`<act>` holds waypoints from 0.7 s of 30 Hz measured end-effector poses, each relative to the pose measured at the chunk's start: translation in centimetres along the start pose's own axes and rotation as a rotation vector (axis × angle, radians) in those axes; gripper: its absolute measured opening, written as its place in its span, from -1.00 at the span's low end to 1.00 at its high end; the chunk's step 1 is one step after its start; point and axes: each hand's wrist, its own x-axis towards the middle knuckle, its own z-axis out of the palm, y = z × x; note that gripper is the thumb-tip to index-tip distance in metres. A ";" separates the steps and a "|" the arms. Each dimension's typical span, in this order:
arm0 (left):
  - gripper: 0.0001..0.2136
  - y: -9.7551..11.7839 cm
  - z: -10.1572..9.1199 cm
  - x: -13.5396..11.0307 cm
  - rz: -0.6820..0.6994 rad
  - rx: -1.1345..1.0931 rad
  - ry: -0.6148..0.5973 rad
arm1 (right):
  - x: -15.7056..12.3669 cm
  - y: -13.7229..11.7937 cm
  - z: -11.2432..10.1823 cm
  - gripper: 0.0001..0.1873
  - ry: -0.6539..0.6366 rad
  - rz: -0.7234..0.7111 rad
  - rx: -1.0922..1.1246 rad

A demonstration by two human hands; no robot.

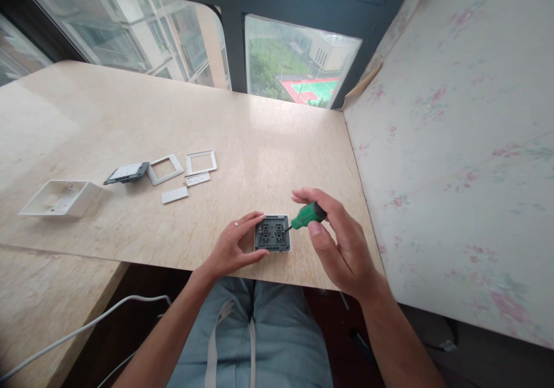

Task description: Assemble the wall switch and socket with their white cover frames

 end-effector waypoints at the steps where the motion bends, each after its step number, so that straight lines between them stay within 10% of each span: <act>1: -0.33 0.0 0.0 0.0 0.002 0.001 0.001 | -0.1 0.0 0.0 -0.53 -0.006 0.016 0.043; 12: -0.32 -0.1 0.0 -0.2 0.025 0.029 0.019 | 1.2 1.9 -0.3 -0.35 0.083 -0.342 -0.278; 21: -0.31 -0.3 0.0 -0.4 0.035 0.033 0.020 | 0.4 1.3 -0.6 -0.44 -0.048 -0.060 0.094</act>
